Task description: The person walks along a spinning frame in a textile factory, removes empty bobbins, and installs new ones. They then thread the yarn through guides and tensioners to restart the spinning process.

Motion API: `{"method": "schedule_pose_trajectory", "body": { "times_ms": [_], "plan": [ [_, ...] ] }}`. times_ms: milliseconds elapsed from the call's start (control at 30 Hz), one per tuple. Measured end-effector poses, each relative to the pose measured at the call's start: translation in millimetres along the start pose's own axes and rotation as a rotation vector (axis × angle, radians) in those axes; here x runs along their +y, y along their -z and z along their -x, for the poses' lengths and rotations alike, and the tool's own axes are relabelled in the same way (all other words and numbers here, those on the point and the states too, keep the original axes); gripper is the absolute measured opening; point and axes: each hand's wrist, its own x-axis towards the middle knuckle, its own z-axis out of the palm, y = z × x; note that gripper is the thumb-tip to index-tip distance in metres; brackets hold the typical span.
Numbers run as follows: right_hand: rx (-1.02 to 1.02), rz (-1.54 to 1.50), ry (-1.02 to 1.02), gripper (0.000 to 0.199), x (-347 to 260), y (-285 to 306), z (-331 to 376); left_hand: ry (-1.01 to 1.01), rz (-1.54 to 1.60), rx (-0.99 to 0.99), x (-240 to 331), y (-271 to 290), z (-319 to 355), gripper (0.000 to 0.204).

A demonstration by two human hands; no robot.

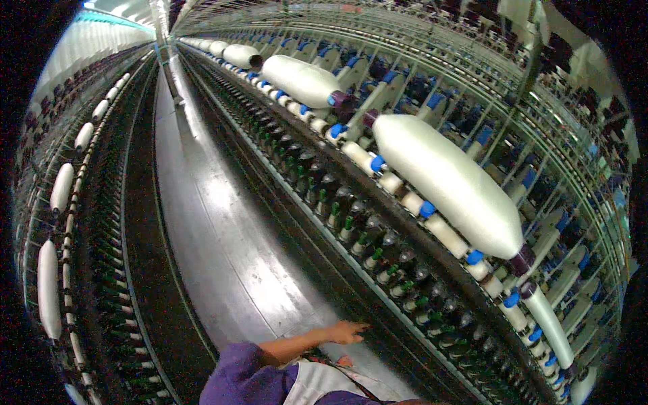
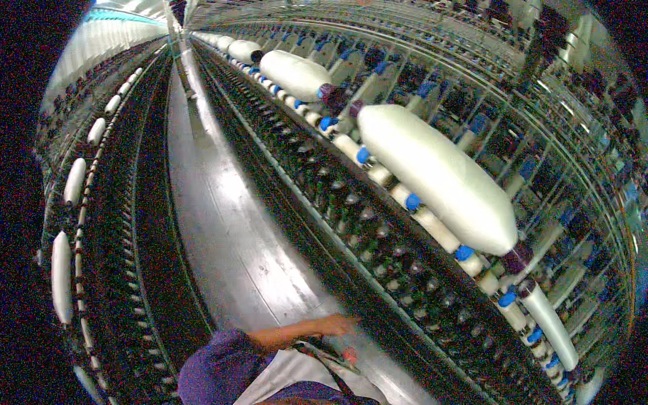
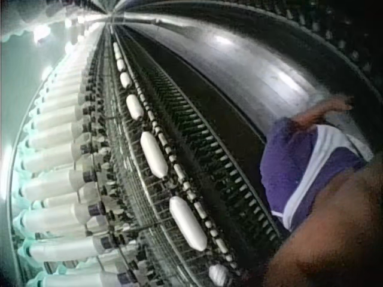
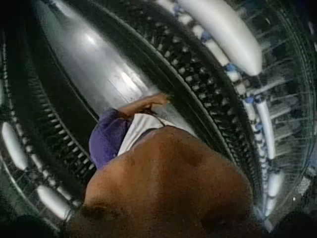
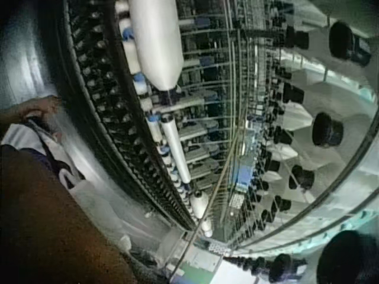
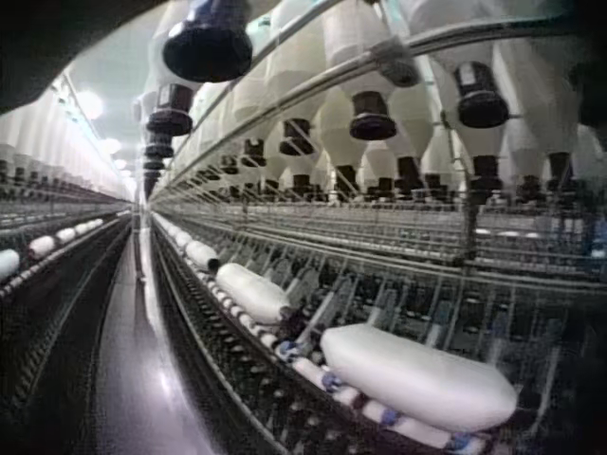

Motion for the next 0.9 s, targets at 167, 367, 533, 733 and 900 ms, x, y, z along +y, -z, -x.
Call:
{"method": "schedule_pose_trajectory", "body": {
  "times_ms": [167,367,533,733,900],
  "plan": [
    [-0.079,0.202,0.099,0.039,-49.5,29.6,-36.2,0.112,0.346,0.007,-6.0,12.4,52.6,0.058],
    [0.224,0.209,0.689,0.041,-301.1,60.8,-88.2,0.407,0.014,0.198,-64.5,131.7,213.0,0.059],
    [0.206,0.298,0.971,0.033,-550.1,29.7,-99.6,0.460,0.028,0.231,-101.0,240.4,310.2,0.057],
    [0.066,0.330,1.147,0.033,-735.3,25.5,-134.4,0.203,0.020,0.375,-159.2,408.8,342.2,0.050],
    [0.167,-0.148,1.307,0.021,-889.2,108.2,-180.4,0.021,-0.257,0.454,-171.1,609.4,329.2,0.045]
  ]
}}
